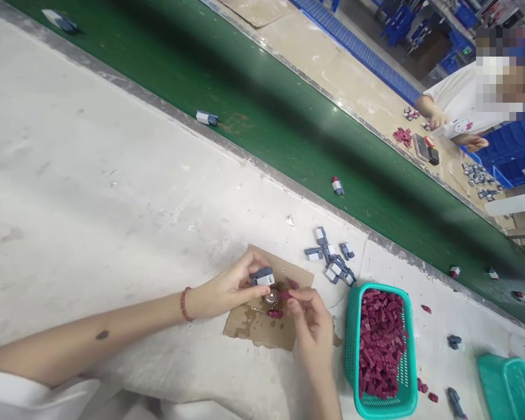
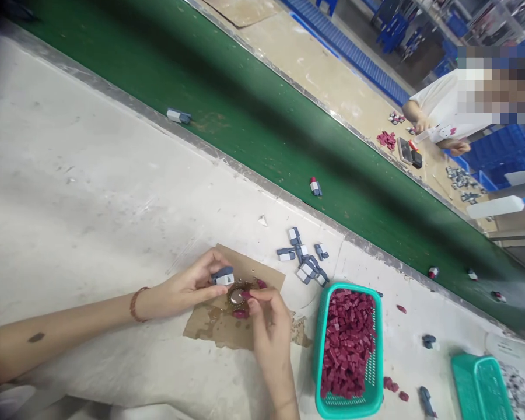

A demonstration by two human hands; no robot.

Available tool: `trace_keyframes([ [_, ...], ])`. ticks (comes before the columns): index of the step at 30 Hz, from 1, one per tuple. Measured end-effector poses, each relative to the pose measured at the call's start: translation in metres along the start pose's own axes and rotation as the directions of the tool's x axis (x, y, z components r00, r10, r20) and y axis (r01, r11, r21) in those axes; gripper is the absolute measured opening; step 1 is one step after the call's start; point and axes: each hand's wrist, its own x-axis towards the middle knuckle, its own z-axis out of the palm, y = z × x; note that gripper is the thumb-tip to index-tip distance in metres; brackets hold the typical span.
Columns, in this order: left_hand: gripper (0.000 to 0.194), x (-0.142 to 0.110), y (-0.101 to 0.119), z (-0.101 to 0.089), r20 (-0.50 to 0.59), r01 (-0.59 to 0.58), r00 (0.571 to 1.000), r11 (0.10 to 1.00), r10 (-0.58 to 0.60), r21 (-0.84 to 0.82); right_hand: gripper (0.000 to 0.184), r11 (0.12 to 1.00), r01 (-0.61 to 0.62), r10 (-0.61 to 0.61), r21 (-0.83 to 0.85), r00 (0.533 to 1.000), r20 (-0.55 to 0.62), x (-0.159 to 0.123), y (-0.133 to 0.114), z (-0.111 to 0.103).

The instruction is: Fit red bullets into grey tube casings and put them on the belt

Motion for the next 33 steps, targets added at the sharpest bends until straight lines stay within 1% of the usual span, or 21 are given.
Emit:
trace_keyframes([
  [2, 0.028, -0.001, -0.001, 0.0, 0.059, 0.007, 0.998, 1.0, -0.007, -0.007, 0.013, 0.991, -0.033, 0.038, 0.129, 0.998, -0.039, 0.0, -0.001, -0.002],
  [4, 0.03, -0.002, -0.001, 0.0, 0.115, 0.003, 0.993, 1.0, -0.001, -0.017, 0.014, 0.974, -0.04, 0.048, 0.224, 0.998, -0.031, 0.002, -0.003, -0.001],
  [6, 0.034, -0.003, 0.001, 0.0, 0.149, -0.004, 0.989, 1.0, 0.005, -0.006, 0.014, 0.962, -0.032, 0.037, 0.273, 0.999, -0.011, 0.004, -0.006, 0.0],
  [8, 0.039, -0.003, 0.002, 0.0, 0.159, -0.008, 0.987, 0.999, 0.003, 0.034, 0.012, 0.956, -0.015, 0.013, 0.292, 1.0, 0.009, 0.006, -0.008, 0.002],
  [12, 0.044, -0.002, 0.004, -0.001, 0.17, -0.027, 0.985, 0.996, 0.012, 0.084, 0.008, 0.954, 0.022, -0.044, 0.3, 0.997, 0.067, 0.009, -0.011, 0.005],
  [15, 0.045, -0.001, 0.004, -0.002, 0.191, -0.06, 0.981, 0.992, 0.039, 0.107, 0.009, 0.96, 0.025, -0.055, 0.279, 0.993, 0.102, 0.01, -0.012, 0.007],
  [20, 0.046, -0.001, 0.003, -0.002, 0.206, -0.073, 0.978, 0.988, 0.044, 0.135, 0.01, 0.978, 0.027, -0.053, 0.209, 0.991, 0.121, 0.01, -0.009, 0.008],
  [24, 0.045, 0.0, -0.001, -0.003, 0.208, -0.101, 0.976, 0.973, 0.058, 0.207, 0.012, 0.989, 0.06, -0.077, 0.134, 0.989, 0.124, 0.009, -0.007, 0.012],
  [26, 0.045, 0.0, -0.002, -0.002, 0.197, -0.08, 0.98, 0.973, 0.036, 0.217, 0.012, 0.992, 0.072, -0.085, 0.107, 0.989, 0.118, 0.009, -0.007, 0.014],
  [30, 0.046, 0.0, -0.001, -0.001, 0.173, 0.005, 0.984, 0.97, -0.048, 0.243, 0.011, 0.995, 0.027, -0.039, 0.097, 0.991, 0.13, 0.011, -0.008, 0.015],
  [33, 0.044, 0.0, 0.002, 0.0, 0.156, 0.011, 0.986, 0.96, -0.057, 0.281, 0.01, 0.979, -0.071, 0.041, 0.194, 0.987, 0.153, 0.013, -0.007, 0.014],
])
